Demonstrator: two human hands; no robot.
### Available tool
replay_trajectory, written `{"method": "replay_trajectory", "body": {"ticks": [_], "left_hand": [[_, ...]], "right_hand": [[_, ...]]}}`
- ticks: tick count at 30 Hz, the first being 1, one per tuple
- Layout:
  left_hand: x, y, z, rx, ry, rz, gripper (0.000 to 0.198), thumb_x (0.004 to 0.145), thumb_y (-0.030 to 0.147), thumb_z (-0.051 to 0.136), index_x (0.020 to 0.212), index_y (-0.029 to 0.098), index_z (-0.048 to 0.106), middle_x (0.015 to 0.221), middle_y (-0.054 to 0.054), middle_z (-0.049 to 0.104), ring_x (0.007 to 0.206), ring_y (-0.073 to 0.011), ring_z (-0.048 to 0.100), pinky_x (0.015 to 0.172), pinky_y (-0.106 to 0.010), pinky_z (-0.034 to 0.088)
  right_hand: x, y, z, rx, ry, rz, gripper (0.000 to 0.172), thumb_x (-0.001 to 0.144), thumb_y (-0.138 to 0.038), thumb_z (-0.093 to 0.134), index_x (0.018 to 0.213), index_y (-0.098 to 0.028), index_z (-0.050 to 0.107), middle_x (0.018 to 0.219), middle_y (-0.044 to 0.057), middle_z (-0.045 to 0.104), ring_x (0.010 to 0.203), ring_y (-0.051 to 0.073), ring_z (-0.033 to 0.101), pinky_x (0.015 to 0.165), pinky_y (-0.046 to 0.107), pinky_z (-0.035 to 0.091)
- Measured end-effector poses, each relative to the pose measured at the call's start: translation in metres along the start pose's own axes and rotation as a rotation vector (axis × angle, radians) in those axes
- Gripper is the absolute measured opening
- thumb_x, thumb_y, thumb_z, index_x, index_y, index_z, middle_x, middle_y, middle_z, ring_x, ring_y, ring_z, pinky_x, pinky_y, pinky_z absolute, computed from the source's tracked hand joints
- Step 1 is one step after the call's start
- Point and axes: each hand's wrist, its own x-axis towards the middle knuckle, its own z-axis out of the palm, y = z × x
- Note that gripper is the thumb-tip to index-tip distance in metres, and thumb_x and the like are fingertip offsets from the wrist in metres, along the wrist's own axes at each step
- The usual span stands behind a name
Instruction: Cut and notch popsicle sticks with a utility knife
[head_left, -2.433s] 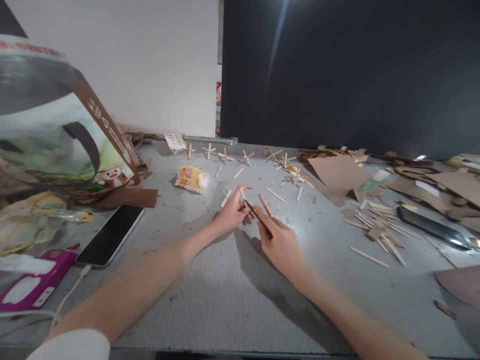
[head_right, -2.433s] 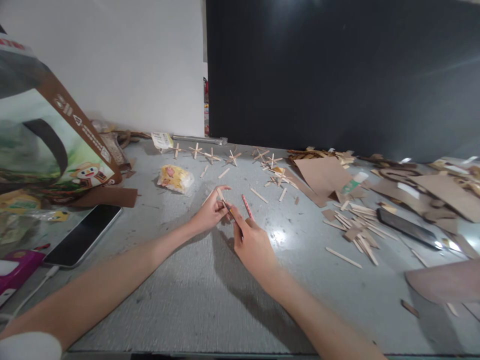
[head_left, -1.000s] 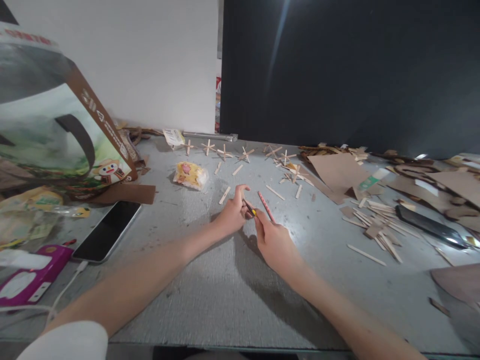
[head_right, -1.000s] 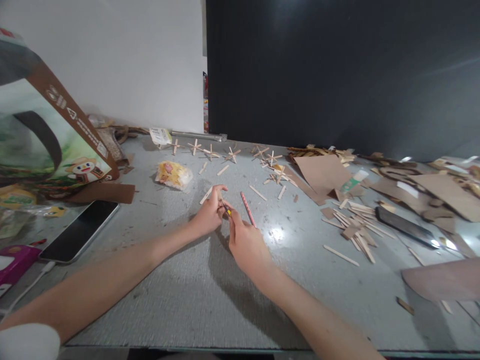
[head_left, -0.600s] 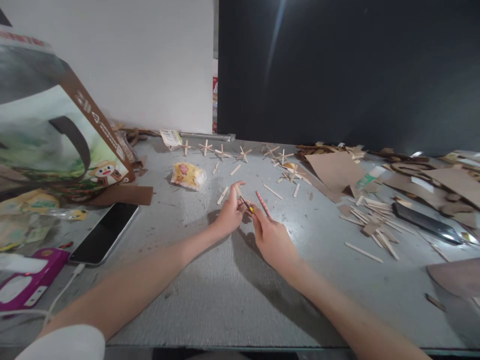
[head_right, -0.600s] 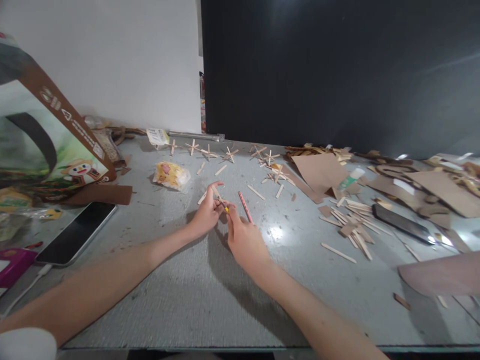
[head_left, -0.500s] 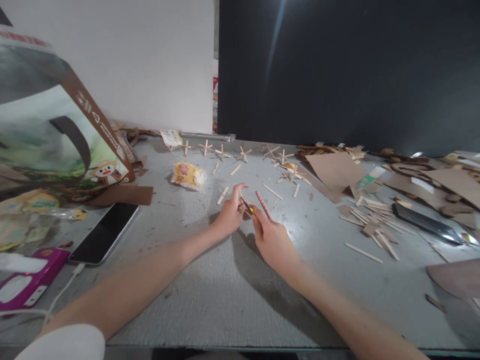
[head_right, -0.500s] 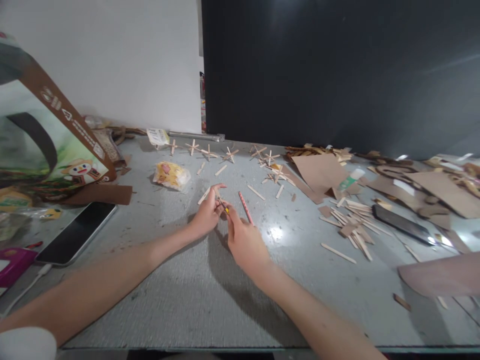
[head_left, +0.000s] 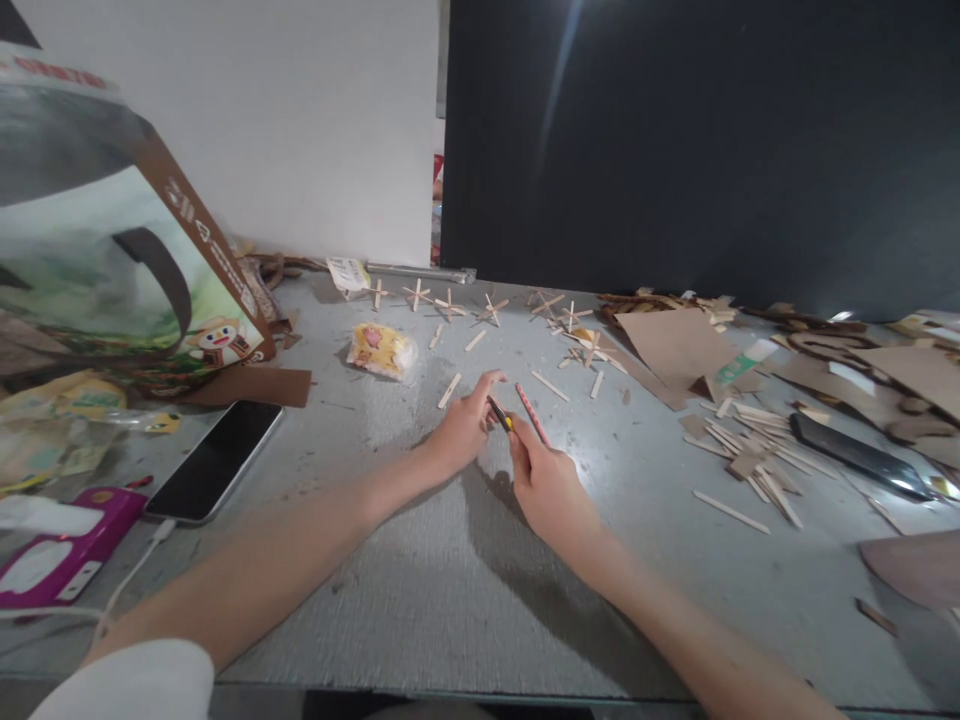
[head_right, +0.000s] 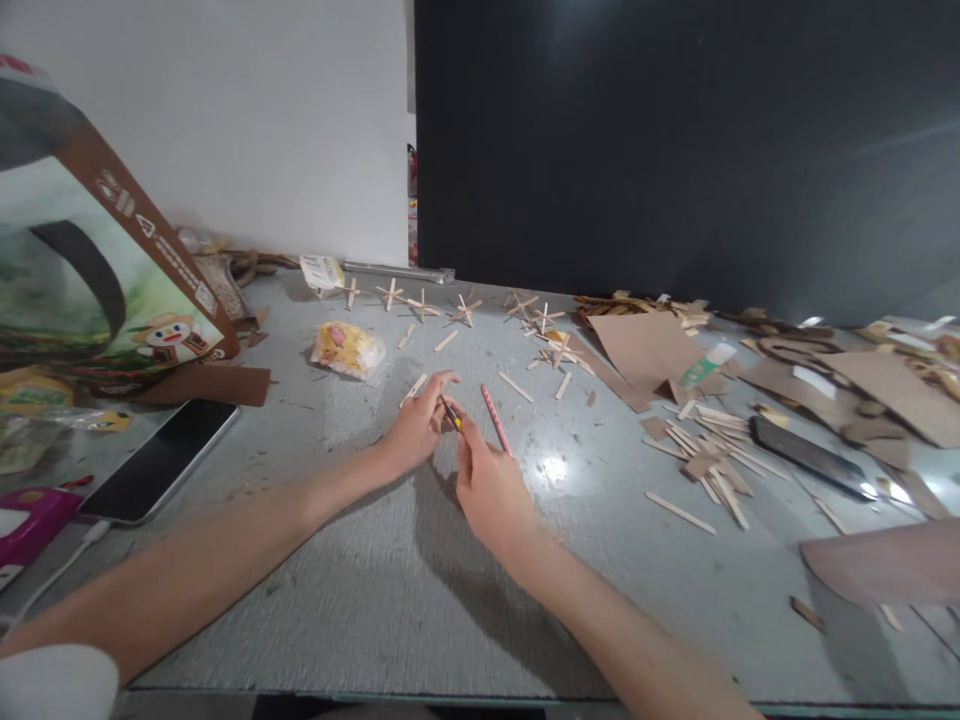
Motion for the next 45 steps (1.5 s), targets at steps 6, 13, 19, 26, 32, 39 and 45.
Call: {"method": "replay_trajectory", "body": {"ticks": [6,13,19,26,32,39,45], "left_hand": [[-0.004,0.001,0.006,-0.055,0.024,-0.071,0.058,0.078,0.001,0.055,0.131,0.024,0.048,0.07,0.008,0.058,0.063,-0.0126,0.061,0.063,-0.023,0.047],[-0.004,0.009,0.002,-0.001,0.021,-0.033,0.053,0.08,0.002,0.054,0.128,0.026,0.054,0.071,0.007,0.062,0.068,-0.0132,0.062,0.067,-0.023,0.047],[-0.005,0.006,0.004,-0.006,0.036,-0.037,0.055,0.075,0.001,0.054,0.125,0.025,0.055,0.071,0.006,0.063,0.067,-0.0139,0.061,0.066,-0.023,0.045],[-0.006,0.007,0.007,-0.05,0.092,-0.032,0.045,0.073,-0.001,0.05,0.11,0.024,0.053,0.072,0.006,0.063,0.067,-0.0131,0.061,0.065,-0.023,0.043],[-0.005,0.005,0.003,-0.039,0.06,-0.046,0.045,0.072,-0.001,0.051,0.109,0.023,0.055,0.073,0.006,0.064,0.067,-0.013,0.063,0.065,-0.022,0.044],[-0.004,0.007,0.003,-0.074,0.044,-0.022,0.052,0.07,-0.002,0.05,0.116,0.023,0.057,0.074,0.006,0.066,0.072,-0.0125,0.067,0.069,-0.022,0.05],[-0.007,0.011,0.004,-0.084,0.008,-0.109,0.055,0.072,0.001,0.053,0.122,0.023,0.055,0.067,0.008,0.062,0.061,-0.0132,0.066,0.058,-0.02,0.047]], "right_hand": [[0.0,0.001,0.002,0.038,-0.007,-0.001,0.047,0.109,-0.031,0.03,0.14,-0.017,0.063,0.069,0.007,0.074,0.054,0.023,0.068,0.05,0.027,0.039],[-0.002,0.0,0.002,0.113,0.007,0.031,0.051,0.109,-0.034,0.029,0.144,-0.018,0.062,0.071,0.01,0.074,0.053,0.024,0.067,0.05,0.028,0.039],[-0.001,-0.002,0.001,0.132,-0.012,0.039,0.051,0.109,-0.033,0.03,0.146,-0.019,0.061,0.074,0.009,0.075,0.054,0.023,0.068,0.053,0.028,0.041],[0.0,-0.004,0.002,0.159,0.014,0.013,0.05,0.108,-0.032,0.03,0.144,-0.017,0.06,0.07,0.007,0.073,0.052,0.021,0.066,0.052,0.027,0.041],[0.0,-0.001,0.005,0.192,0.021,0.001,0.046,0.109,-0.033,0.032,0.139,-0.017,0.063,0.066,0.004,0.069,0.048,0.019,0.062,0.051,0.026,0.04],[-0.002,0.0,0.006,0.138,0.053,0.014,0.048,0.108,-0.034,0.033,0.143,-0.02,0.062,0.074,0.009,0.074,0.054,0.023,0.066,0.052,0.028,0.039],[-0.002,0.001,0.004,0.136,-0.001,0.053,0.044,0.108,-0.034,0.033,0.133,-0.02,0.066,0.075,0.009,0.074,0.054,0.022,0.066,0.053,0.028,0.038]]}}
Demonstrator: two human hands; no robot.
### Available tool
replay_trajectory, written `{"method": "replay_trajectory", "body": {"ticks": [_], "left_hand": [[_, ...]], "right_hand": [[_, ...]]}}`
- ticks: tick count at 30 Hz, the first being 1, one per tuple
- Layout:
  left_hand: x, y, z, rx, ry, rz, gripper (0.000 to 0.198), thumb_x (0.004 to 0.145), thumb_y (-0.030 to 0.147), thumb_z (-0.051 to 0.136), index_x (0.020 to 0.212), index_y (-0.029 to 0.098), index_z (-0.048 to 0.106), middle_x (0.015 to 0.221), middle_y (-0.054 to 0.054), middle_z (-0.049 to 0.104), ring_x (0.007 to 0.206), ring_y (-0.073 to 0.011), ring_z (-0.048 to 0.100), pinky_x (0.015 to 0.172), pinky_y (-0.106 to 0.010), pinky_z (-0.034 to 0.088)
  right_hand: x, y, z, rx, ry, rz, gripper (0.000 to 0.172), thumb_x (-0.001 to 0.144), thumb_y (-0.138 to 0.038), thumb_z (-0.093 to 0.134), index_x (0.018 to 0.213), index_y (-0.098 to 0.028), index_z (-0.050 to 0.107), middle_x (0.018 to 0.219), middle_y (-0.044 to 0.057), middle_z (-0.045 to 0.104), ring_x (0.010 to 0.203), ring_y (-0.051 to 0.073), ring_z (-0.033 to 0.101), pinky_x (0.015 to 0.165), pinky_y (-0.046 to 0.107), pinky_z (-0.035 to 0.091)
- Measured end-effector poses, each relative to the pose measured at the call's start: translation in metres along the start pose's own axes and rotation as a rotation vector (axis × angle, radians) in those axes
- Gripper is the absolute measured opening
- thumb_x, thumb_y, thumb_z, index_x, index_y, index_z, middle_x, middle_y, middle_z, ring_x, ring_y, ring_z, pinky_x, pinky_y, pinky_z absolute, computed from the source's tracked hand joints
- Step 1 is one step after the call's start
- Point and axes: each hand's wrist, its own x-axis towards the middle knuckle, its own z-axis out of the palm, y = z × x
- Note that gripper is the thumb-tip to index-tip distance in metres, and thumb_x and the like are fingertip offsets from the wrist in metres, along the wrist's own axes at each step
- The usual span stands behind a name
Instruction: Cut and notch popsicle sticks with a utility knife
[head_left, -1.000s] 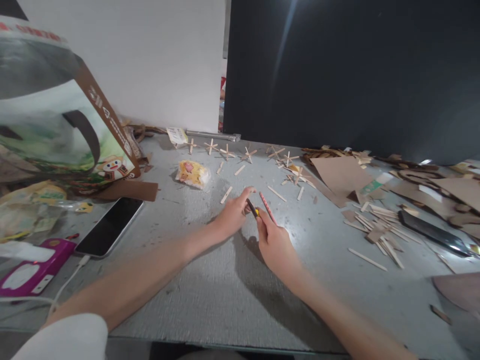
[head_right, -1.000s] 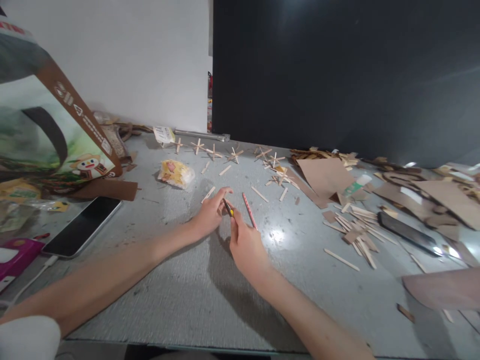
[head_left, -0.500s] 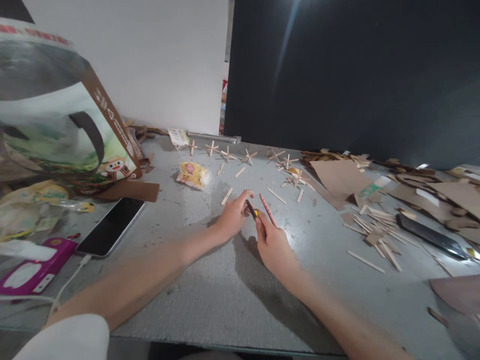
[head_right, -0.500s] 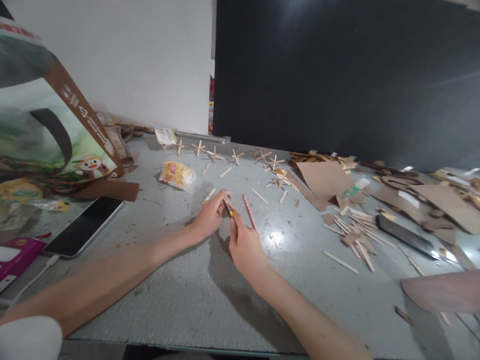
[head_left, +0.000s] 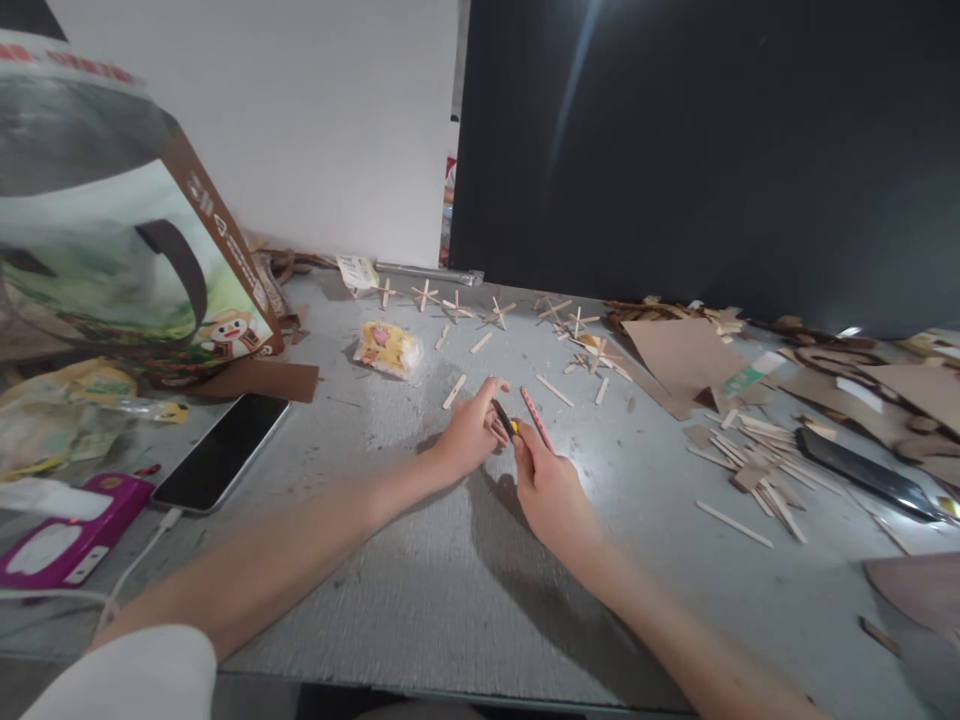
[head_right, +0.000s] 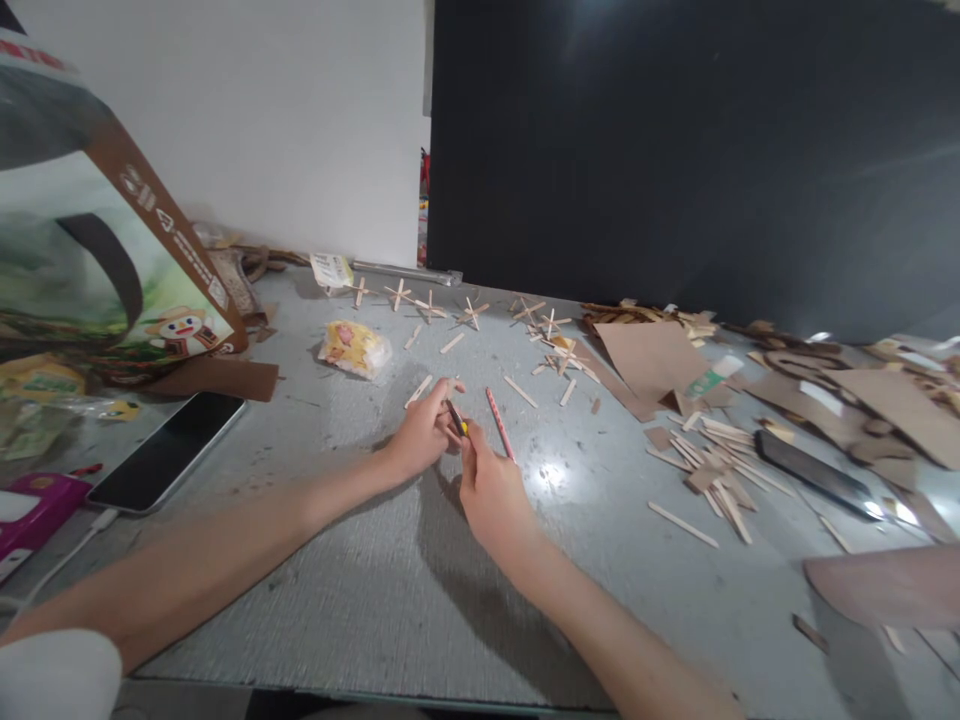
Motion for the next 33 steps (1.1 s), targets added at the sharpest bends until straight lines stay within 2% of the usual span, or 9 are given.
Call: {"method": "replay_trajectory", "body": {"ticks": [4,8,11,15,18,24,29,33], "left_hand": [[-0.002,0.004,0.004,-0.047,0.049,-0.013,0.055,0.071,0.001,0.052,0.122,0.023,0.052,0.065,0.009,0.059,0.058,-0.0134,0.065,0.054,-0.019,0.045],[0.003,0.004,-0.005,0.123,-0.012,0.043,0.049,0.071,-0.003,0.051,0.112,0.023,0.057,0.066,0.009,0.059,0.06,-0.0115,0.062,0.061,-0.021,0.045],[0.006,0.001,-0.008,0.204,-0.033,0.046,0.042,0.073,-0.003,0.051,0.105,0.022,0.058,0.065,0.008,0.06,0.06,-0.0115,0.062,0.063,-0.022,0.046],[0.001,-0.001,-0.001,0.057,-0.018,-0.015,0.042,0.075,0.001,0.053,0.111,0.023,0.051,0.063,0.009,0.061,0.056,-0.0127,0.064,0.054,-0.02,0.044],[-0.003,0.0,0.003,-0.021,0.024,-0.028,0.041,0.076,0.006,0.053,0.112,0.024,0.048,0.061,0.01,0.059,0.052,-0.013,0.063,0.049,-0.019,0.043],[-0.001,-0.003,-0.003,0.082,-0.043,0.01,0.032,0.077,0.006,0.053,0.104,0.023,0.053,0.059,0.008,0.061,0.052,-0.0125,0.063,0.052,-0.019,0.047],[-0.004,-0.002,0.003,-0.077,-0.025,-0.035,0.031,0.083,0.01,0.051,0.11,0.024,0.048,0.063,0.009,0.06,0.049,-0.0123,0.064,0.047,-0.019,0.049],[-0.005,0.0,0.001,-0.007,-0.033,-0.021,0.035,0.08,0.008,0.052,0.112,0.023,0.051,0.064,0.009,0.059,0.051,-0.0108,0.063,0.047,-0.017,0.049]], "right_hand": [[0.0,0.0,0.0,0.009,0.004,-0.003,0.044,0.108,-0.035,0.033,0.131,-0.019,0.066,0.076,0.009,0.074,0.057,0.022,0.066,0.054,0.028,0.037],[0.0,-0.001,0.001,0.051,0.017,0.015,0.046,0.107,-0.036,0.033,0.135,-0.018,0.065,0.075,0.009,0.072,0.057,0.023,0.065,0.054,0.028,0.037],[0.001,-0.002,-0.001,0.082,-0.013,0.045,0.044,0.106,-0.037,0.033,0.127,-0.018,0.067,0.066,0.005,0.066,0.051,0.021,0.059,0.053,0.028,0.034],[0.003,-0.003,-0.002,0.13,-0.033,0.027,0.041,0.106,-0.036,0.033,0.118,-0.019,0.068,0.067,0.004,0.066,0.051,0.018,0.057,0.053,0.026,0.033],[0.003,-0.003,-0.001,0.152,-0.015,0.026,0.038,0.105,-0.034,0.035,0.118,-0.019,0.067,0.072,0.005,0.069,0.054,0.018,0.058,0.054,0.027,0.035],[0.001,-0.004,-0.001,0.188,-0.015,0.042,0.038,0.105,-0.037,0.034,0.11,-0.02,0.067,0.075,0.006,0.07,0.053,0.017,0.055,0.054,0.028,0.033],[0.002,-0.005,-0.002,0.19,-0.012,0.03,0.037,0.105,-0.037,0.035,0.106,-0.02,0.068,0.071,0.004,0.066,0.055,0.018,0.057,0.054,0.027,0.034],[0.001,-0.006,-0.003,0.173,-0.001,0.032,0.037,0.106,-0.037,0.034,0.106,-0.02,0.067,0.066,0.001,0.061,0.052,0.017,0.053,0.054,0.027,0.032]]}}
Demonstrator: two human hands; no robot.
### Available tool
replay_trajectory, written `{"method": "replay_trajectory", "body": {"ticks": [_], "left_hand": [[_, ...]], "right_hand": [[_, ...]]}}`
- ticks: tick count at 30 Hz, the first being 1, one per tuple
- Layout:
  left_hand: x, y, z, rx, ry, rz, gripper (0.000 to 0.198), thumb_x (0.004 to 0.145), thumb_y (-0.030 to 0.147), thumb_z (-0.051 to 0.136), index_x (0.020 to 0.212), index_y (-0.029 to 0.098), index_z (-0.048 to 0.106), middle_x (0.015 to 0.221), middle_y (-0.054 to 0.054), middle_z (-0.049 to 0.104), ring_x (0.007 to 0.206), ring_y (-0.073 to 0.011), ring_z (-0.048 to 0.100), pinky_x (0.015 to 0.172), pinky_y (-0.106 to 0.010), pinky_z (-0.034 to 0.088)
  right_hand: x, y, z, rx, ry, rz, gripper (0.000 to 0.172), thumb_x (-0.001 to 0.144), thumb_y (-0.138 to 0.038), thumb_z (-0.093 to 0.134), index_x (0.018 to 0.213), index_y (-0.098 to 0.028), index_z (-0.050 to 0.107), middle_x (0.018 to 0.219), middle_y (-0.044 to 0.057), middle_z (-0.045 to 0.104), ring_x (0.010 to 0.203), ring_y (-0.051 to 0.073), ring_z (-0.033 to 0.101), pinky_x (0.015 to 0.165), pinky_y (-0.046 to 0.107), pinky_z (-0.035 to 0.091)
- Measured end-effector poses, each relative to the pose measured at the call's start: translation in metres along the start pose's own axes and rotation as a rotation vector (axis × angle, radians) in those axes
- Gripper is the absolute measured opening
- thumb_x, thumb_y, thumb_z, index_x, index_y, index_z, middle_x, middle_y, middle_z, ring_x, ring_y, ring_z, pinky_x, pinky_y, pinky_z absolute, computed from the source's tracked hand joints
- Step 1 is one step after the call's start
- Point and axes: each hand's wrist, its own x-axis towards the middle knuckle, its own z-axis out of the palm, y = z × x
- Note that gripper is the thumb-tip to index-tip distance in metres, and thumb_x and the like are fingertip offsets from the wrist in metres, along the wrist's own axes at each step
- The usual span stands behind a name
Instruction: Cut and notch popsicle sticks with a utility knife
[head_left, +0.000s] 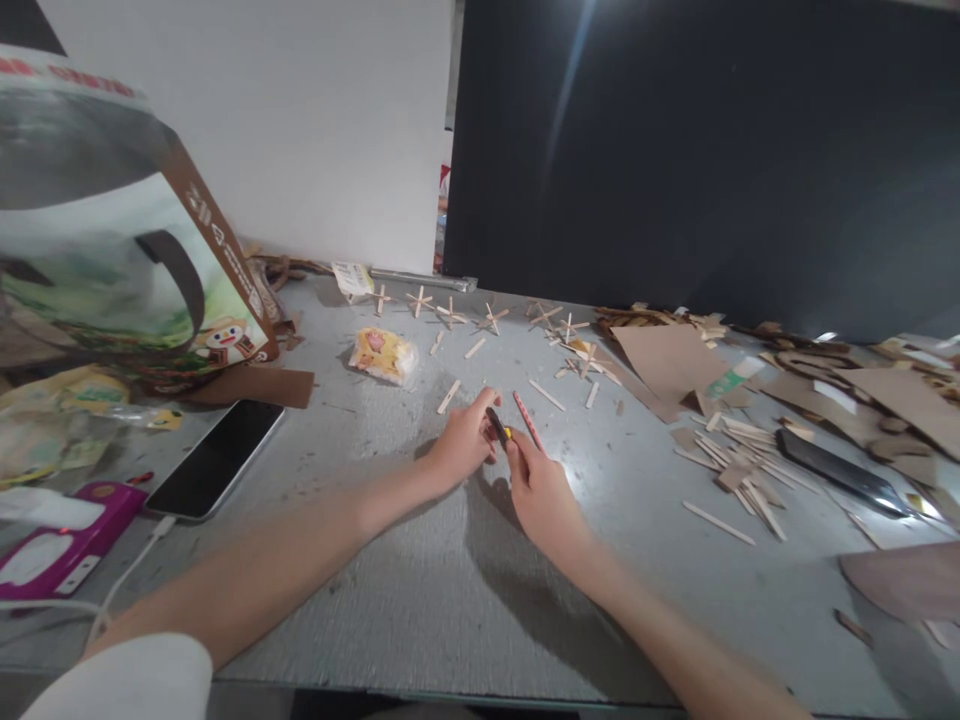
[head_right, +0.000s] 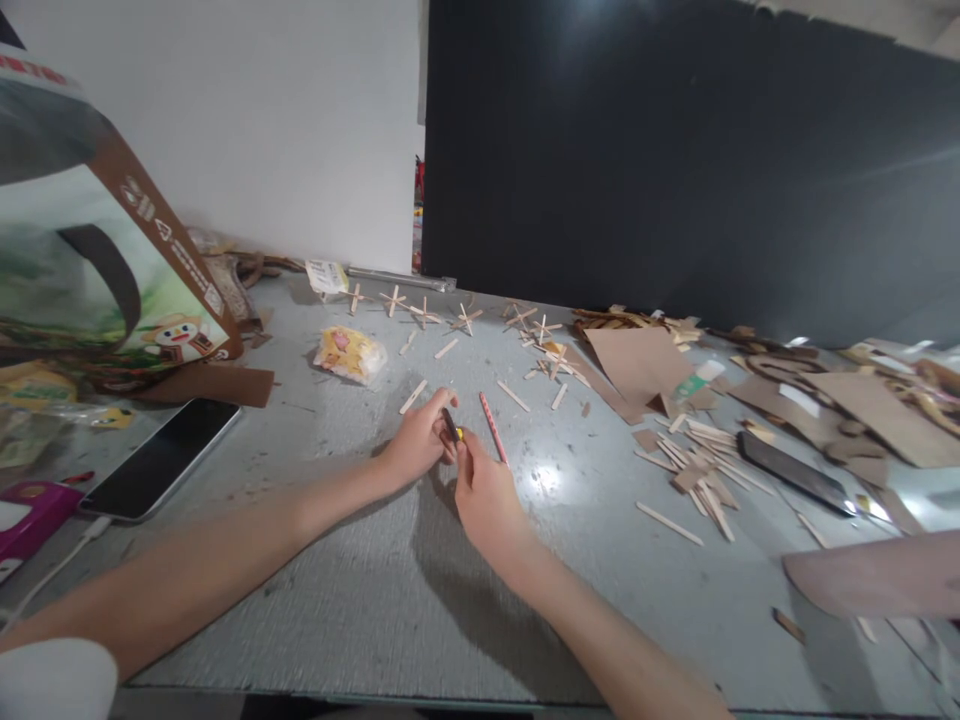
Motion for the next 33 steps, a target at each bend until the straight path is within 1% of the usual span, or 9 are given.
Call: {"method": "replay_trajectory", "body": {"ticks": [4,7,11,14,19,23,26,29,33], "left_hand": [[0.002,0.0,-0.004,0.043,-0.028,-0.01,0.037,0.078,0.006,0.053,0.112,0.022,0.054,0.064,0.009,0.058,0.049,-0.01,0.06,0.046,-0.017,0.048],[0.001,0.001,0.0,-0.016,-0.014,-0.032,0.038,0.078,0.006,0.053,0.112,0.022,0.051,0.062,0.01,0.057,0.047,-0.0102,0.06,0.045,-0.017,0.048],[-0.003,0.003,0.007,-0.092,0.021,-0.052,0.044,0.075,0.005,0.055,0.115,0.023,0.046,0.06,0.011,0.056,0.046,-0.0119,0.061,0.046,-0.019,0.049],[-0.003,0.002,0.005,-0.061,-0.011,-0.053,0.044,0.074,0.005,0.054,0.114,0.023,0.048,0.061,0.011,0.056,0.046,-0.0116,0.06,0.046,-0.019,0.048],[0.0,-0.002,0.002,0.003,-0.03,-0.04,0.04,0.076,0.005,0.054,0.113,0.022,0.05,0.063,0.01,0.056,0.046,-0.0118,0.059,0.044,-0.019,0.046],[-0.003,0.001,0.006,-0.054,-0.024,-0.081,0.041,0.079,0.007,0.055,0.116,0.023,0.047,0.062,0.011,0.056,0.043,-0.0117,0.059,0.043,-0.019,0.046],[-0.004,0.003,0.008,-0.089,-0.017,-0.088,0.042,0.079,0.007,0.055,0.117,0.023,0.045,0.062,0.01,0.057,0.043,-0.012,0.06,0.043,-0.019,0.047],[-0.002,0.0,0.005,-0.06,-0.025,-0.06,0.041,0.078,0.007,0.056,0.115,0.023,0.047,0.062,0.01,0.056,0.045,-0.0112,0.059,0.045,-0.019,0.047],[0.002,-0.004,0.0,0.032,-0.058,-0.034,0.04,0.077,0.005,0.055,0.112,0.023,0.05,0.062,0.011,0.055,0.043,-0.0095,0.057,0.043,-0.017,0.042]], "right_hand": [[0.0,0.0,-0.001,-0.006,-0.002,0.008,0.039,0.106,-0.039,0.033,0.103,-0.021,0.067,0.065,0.001,0.06,0.051,0.018,0.052,0.054,0.028,0.033],[0.001,0.001,0.0,0.007,-0.01,0.003,0.038,0.105,-0.038,0.034,0.104,-0.021,0.067,0.069,0.003,0.063,0.054,0.018,0.055,0.055,0.028,0.035],[0.0,0.001,0.001,0.019,-0.016,0.012,0.036,0.104,-0.037,0.036,0.108,-0.02,0.067,0.074,0.005,0.066,0.058,0.018,0.059,0.058,0.027,0.038],[-0.001,0.001,0.001,0.019,-0.012,0.018,0.037,0.105,-0.038,0.035,0.104,-0.02,0.067,0.07,0.003,0.064,0.057,0.018,0.057,0.057,0.027,0.036],[0.0,0.001,-0.001,0.018,0.005,0.002,0.041,0.105,-0.04,0.033,0.106,-0.019,0.068,0.066,0.001,0.06,0.055,0.018,0.053,0.056,0.028,0.035],[0.001,0.002,0.0,0.011,0.005,-0.013,0.039,0.105,-0.04,0.035,0.101,-0.02,0.068,0.067,0.002,0.061,0.055,0.018,0.054,0.057,0.029,0.037],[0.0,0.002,0.001,0.01,0.016,-0.019,0.038,0.105,-0.039,0.036,0.105,-0.02,0.069,0.069,0.003,0.062,0.056,0.018,0.054,0.057,0.029,0.038],[-0.001,0.002,0.001,0.01,0.025,-0.021,0.037,0.105,-0.04,0.035,0.106,-0.021,0.067,0.067,0.001,0.061,0.056,0.018,0.054,0.056,0.028,0.036],[0.001,0.003,0.0,0.011,0.02,-0.019,0.035,0.105,-0.039,0.035,0.096,-0.022,0.064,0.065,0.001,0.059,0.054,0.017,0.053,0.055,0.028,0.034]]}}
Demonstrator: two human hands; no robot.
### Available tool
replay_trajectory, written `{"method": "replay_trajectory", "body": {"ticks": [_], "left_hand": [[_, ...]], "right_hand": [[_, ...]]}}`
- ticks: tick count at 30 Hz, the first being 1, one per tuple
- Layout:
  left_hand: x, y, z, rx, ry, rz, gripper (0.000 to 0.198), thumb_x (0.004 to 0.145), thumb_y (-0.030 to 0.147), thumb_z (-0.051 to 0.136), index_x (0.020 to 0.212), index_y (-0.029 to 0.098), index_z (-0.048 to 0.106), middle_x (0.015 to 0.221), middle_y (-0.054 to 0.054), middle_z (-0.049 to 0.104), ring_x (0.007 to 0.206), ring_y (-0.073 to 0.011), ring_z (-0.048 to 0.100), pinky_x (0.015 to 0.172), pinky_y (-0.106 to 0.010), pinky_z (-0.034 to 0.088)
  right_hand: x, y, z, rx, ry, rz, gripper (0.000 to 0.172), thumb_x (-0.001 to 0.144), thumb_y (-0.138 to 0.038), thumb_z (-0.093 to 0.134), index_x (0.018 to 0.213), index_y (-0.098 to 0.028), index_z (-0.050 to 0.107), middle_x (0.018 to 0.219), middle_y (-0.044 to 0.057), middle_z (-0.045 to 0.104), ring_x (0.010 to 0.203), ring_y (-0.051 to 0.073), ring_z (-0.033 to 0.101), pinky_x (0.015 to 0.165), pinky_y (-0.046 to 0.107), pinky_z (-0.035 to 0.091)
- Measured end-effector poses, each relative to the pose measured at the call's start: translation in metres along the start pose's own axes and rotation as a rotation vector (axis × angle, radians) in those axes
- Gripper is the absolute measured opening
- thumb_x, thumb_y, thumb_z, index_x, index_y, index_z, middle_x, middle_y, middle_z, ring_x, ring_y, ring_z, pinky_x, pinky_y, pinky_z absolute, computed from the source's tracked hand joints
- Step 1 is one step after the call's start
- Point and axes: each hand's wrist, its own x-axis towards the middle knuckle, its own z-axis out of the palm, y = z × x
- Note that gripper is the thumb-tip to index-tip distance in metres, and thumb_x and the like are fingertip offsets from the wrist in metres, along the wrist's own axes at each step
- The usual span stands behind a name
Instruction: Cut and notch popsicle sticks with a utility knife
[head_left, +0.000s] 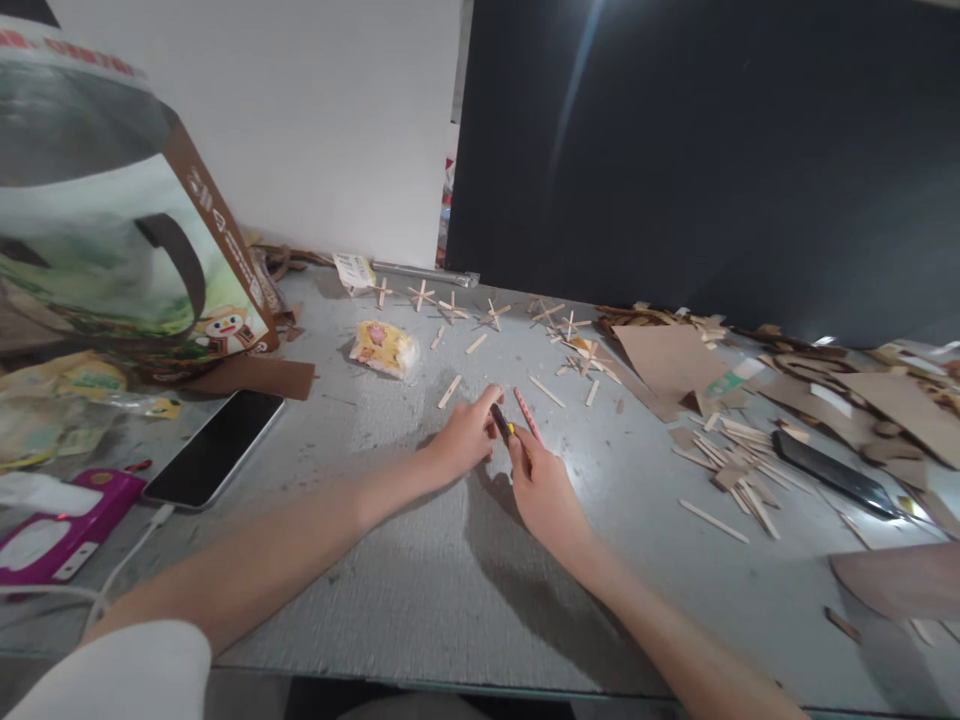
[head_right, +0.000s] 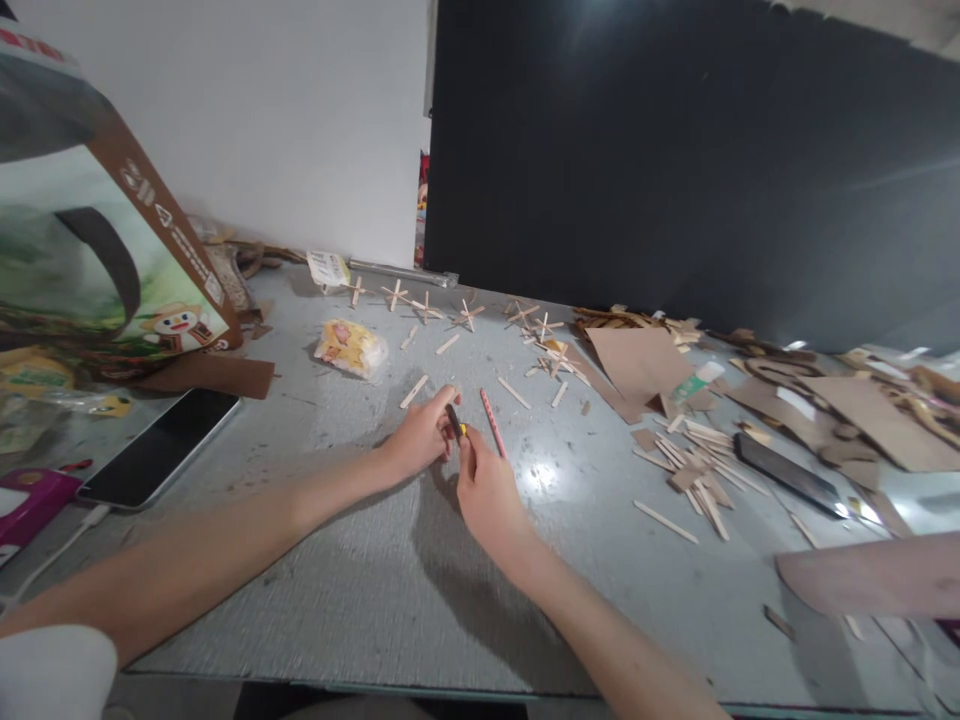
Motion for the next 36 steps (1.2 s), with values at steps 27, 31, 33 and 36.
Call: {"method": "replay_trajectory", "body": {"ticks": [27,31,33,36], "left_hand": [[0.0003,0.0061,0.0021,-0.026,0.001,-0.036,0.033,0.081,0.007,0.057,0.106,0.025,0.044,0.06,0.012,0.054,0.041,-0.0096,0.055,0.041,-0.017,0.041],[-0.0018,0.0063,0.0046,-0.07,-0.014,-0.067,0.046,0.079,0.007,0.06,0.118,0.023,0.042,0.06,0.011,0.058,0.042,-0.0123,0.059,0.042,-0.019,0.044],[-0.0011,0.0057,0.0048,-0.082,-0.02,-0.067,0.046,0.079,0.007,0.058,0.119,0.023,0.043,0.061,0.011,0.057,0.041,-0.0118,0.059,0.042,-0.019,0.044],[0.0011,0.0052,0.0032,-0.081,-0.015,-0.061,0.041,0.079,0.006,0.056,0.114,0.024,0.043,0.063,0.012,0.054,0.039,-0.0089,0.055,0.04,-0.017,0.043]], "right_hand": [[0.0021,-0.0019,0.0006,-0.019,-0.006,0.021,0.033,0.105,-0.036,0.034,0.087,-0.023,0.059,0.065,0.001,0.06,0.053,0.016,0.051,0.054,0.029,0.032],[0.0012,-0.0021,0.0025,-0.019,-0.016,0.023,0.031,0.104,-0.036,0.035,0.09,-0.023,0.058,0.069,0.003,0.064,0.056,0.017,0.054,0.056,0.028,0.035],[0.0012,-0.0013,0.0027,-0.017,-0.012,0.03,0.031,0.104,-0.036,0.034,0.091,-0.023,0.059,0.068,0.003,0.064,0.055,0.017,0.053,0.056,0.028,0.034],[0.0014,-0.0003,0.0013,-0.015,0.001,0.032,0.033,0.105,-0.037,0.033,0.093,-0.022,0.06,0.066,0.002,0.06,0.053,0.017,0.05,0.055,0.029,0.032]]}}
